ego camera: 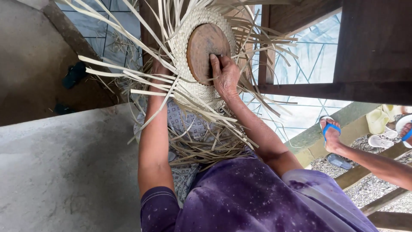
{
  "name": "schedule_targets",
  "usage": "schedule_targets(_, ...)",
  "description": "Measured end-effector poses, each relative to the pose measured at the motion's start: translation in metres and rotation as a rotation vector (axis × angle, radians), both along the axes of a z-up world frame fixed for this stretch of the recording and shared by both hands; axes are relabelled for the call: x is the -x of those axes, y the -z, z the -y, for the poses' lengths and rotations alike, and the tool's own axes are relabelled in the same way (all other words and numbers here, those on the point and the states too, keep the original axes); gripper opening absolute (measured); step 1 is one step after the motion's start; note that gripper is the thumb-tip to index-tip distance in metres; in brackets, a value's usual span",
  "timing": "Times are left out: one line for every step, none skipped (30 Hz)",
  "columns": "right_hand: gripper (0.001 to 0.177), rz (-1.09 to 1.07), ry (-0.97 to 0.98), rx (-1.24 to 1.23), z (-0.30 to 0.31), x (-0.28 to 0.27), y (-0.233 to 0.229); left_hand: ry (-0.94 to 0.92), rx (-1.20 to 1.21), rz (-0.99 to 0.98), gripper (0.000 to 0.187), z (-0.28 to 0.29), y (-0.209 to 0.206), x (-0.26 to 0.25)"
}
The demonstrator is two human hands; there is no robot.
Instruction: Weaving a hat from dried plant fibers around a wooden mold
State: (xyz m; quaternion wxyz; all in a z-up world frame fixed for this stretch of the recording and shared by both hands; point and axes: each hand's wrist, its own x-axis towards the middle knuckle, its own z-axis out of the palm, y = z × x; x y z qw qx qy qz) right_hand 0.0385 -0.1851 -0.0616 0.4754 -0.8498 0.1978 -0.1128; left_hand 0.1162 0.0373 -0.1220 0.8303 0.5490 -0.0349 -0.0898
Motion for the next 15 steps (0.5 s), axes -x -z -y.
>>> schedule_targets(0.051, 0.002, -0.001, -0.001, -0.001, -0.003, -0.003, -0.001, -0.001, 0.002, 0.018, 0.001, 0.003, -0.001)
schedule_targets(0.055, -0.033, 0.047, 0.019, -0.003, -0.006, -0.007, -0.012, -0.016, 0.008, 0.017, 0.002, 0.005, -0.001)
schedule_targets(0.058, -0.068, 0.091, 0.039, -0.006, -0.009, -0.01, -0.027, -0.032, 0.015, 0.016, 0.002, 0.007, -0.001)
schedule_targets(0.058, -0.065, 0.087, 0.037, -0.01, -0.012, -0.008, -0.031, -0.034, 0.017, 0.016, 0.005, 0.01, -0.003)
schedule_targets(0.055, -0.024, 0.118, 0.052, -0.013, -0.015, -0.006, -0.048, -0.047, 0.023, 0.016, 0.009, 0.013, -0.003)
schedule_targets(0.053, 0.017, 0.149, 0.068, -0.016, -0.017, -0.004, -0.065, -0.061, 0.028, 0.015, 0.013, 0.016, -0.003)
schedule_targets(0.053, 0.017, 0.141, 0.066, -0.014, -0.018, 0.003, -0.074, -0.063, 0.028, 0.015, 0.016, 0.018, 0.004)
schedule_targets(0.046, 0.119, 0.137, 0.08, -0.013, -0.019, 0.01, -0.093, -0.079, 0.032, 0.015, 0.018, 0.02, 0.011)
schedule_targets(0.039, 0.226, 0.13, 0.092, -0.013, -0.024, 0.016, -0.115, -0.095, 0.042, 0.014, 0.02, 0.021, 0.015)
schedule_targets(0.039, 0.233, 0.119, 0.089, -0.009, -0.027, 0.009, -0.126, -0.096, 0.048, 0.014, 0.023, 0.023, 0.028)
schedule_targets(0.033, 0.363, 0.049, 0.126, -0.006, -0.027, 0.004, -0.15, -0.116, 0.051, 0.014, 0.024, 0.025, 0.045)
schedule_targets(0.029, 0.493, -0.02, 0.162, -0.003, -0.027, -0.001, -0.173, -0.136, 0.054, 0.013, 0.026, 0.028, 0.062)
schedule_targets(0.029, 0.493, -0.035, 0.154, 0.0, -0.031, 0.011, -0.189, -0.14, 0.052, 0.013, 0.027, 0.03, 0.069)
schedule_targets(0.029, 0.509, -0.053, 0.16, 0.002, -0.035, 0.023, -0.214, -0.159, 0.053, 0.013, 0.027, 0.031, 0.076)
schedule_targets(0.028, 0.525, -0.077, 0.166, 0.005, -0.038, 0.035, -0.244, -0.176, 0.054, 0.013, 0.029, 0.033, 0.085)
